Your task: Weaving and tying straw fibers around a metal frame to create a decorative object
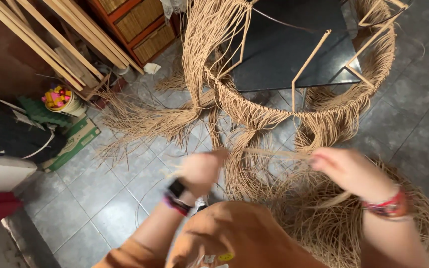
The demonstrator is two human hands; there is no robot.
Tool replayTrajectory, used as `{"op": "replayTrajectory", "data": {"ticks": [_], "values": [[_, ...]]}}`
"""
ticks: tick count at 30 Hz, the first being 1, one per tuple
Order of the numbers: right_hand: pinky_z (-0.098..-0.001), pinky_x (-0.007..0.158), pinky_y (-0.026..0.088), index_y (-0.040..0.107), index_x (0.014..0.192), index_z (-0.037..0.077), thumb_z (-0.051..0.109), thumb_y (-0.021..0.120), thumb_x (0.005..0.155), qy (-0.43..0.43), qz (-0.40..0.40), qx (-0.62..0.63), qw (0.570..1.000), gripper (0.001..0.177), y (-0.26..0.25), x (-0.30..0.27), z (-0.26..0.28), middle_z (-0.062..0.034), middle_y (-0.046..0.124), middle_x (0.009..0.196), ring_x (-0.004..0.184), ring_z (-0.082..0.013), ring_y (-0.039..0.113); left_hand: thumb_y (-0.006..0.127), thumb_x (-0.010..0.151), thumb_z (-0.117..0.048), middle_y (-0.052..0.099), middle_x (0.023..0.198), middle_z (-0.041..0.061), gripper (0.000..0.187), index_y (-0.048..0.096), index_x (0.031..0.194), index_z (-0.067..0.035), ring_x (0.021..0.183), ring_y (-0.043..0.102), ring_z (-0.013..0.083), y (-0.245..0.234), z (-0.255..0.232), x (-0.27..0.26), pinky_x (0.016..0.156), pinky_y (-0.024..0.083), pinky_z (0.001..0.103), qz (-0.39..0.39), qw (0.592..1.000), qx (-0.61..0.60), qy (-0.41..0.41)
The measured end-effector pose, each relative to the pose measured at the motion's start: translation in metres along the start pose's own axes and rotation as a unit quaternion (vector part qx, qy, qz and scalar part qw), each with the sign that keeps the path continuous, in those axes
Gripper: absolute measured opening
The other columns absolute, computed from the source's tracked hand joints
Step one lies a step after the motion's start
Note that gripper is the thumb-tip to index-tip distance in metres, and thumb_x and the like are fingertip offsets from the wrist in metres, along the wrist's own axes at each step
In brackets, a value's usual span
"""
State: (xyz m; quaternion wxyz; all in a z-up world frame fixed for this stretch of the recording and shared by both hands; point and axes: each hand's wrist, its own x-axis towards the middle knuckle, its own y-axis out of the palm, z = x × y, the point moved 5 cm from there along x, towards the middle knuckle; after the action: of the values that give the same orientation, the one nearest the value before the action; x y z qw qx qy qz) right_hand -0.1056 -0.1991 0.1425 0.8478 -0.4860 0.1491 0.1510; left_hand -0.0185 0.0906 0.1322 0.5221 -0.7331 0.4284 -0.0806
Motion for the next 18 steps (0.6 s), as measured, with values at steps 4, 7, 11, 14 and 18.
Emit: {"op": "replayTrajectory", "data": {"ticks": [4, 7, 11, 14, 18], "values": [[-0.0273, 0.05, 0.038, 0.075, 0.095, 0.02, 0.032, 0.054, 0.099, 0.071, -0.037, -0.023, 0.997, 0.024, -0.008, -0.005, -0.02, 0.0044, 0.062, 0.058, 0.046, -0.0093, 0.051, 0.044, 0.102, -0.039, 0.063, 0.097, 0.017, 0.049, 0.033, 0.144, -0.017, 0.08, 0.07, 0.0323, 0.019, 0.056, 0.002, 0.059, 0.06, 0.045, 0.051, 0.982, 0.038, -0.176], [-0.0319, 0.074, 0.051, 0.073, 0.111, 0.018, 0.032, 0.056, 0.099, 0.04, -0.005, 0.009, 0.999, 0.025, 0.016, 0.013, 0.029, -0.0017, 0.073, 0.085, 0.075, -0.0165, 0.066, 0.071, 0.083, -0.048, 0.065, 0.118, 0.027, 0.093, 0.028, 0.16, -0.017, 0.092, 0.071, 0.0355, 0.019, -0.02, 0.008, 0.067, 0.062, 0.048, -0.163, 0.987, -0.015, 0.012], [-0.0381, 0.098, 0.058, 0.07, 0.128, 0.014, 0.023, 0.057, 0.099, -0.036, 0.012, 0.02, 0.999, 0.033, 0.025, 0.024, 0.066, -0.0088, 0.079, 0.114, 0.102, -0.0224, 0.077, 0.074, 0.082, -0.04, 0.051, 0.089, 0.01, 0.052, 0.039, 0.115, -0.02, 0.067, 0.054, 0.0252, 0.054, -0.047, 0.026, 0.057, 0.05, 0.044, -0.414, 0.903, 0.097, 0.055], [-0.0446, 0.098, 0.058, 0.069, 0.13, 0.008, 0.02, 0.057, 0.098, 0.058, -0.022, 0.07, 0.996, 0.036, 0.0, 0.004, 0.022, -0.016, 0.08, 0.113, 0.105, -0.0296, 0.077, 0.051, 0.099, -0.054, 0.026, 0.044, -0.012, 0.053, 0.035, 0.056, -0.029, 0.035, 0.03, 0.0122, 0.08, 0.01, 0.037, 0.035, 0.032, 0.034, -0.475, 0.798, 0.358, -0.102], [-0.049, 0.093, 0.06, 0.074, 0.117, 0.007, 0.02, 0.056, 0.098, 0.075, -0.041, 0.03, 0.996, 0.03, -0.012, -0.008, 0.0, -0.0178, 0.082, 0.105, 0.102, -0.0365, 0.077, 0.065, 0.082, -0.04, 0.045, 0.037, -0.005, 0.028, 0.053, 0.058, -0.031, 0.033, 0.055, 0.0236, 0.06, 0.084, 0.015, 0.034, 0.038, 0.042, -0.352, 0.886, 0.263, -0.148]]}}
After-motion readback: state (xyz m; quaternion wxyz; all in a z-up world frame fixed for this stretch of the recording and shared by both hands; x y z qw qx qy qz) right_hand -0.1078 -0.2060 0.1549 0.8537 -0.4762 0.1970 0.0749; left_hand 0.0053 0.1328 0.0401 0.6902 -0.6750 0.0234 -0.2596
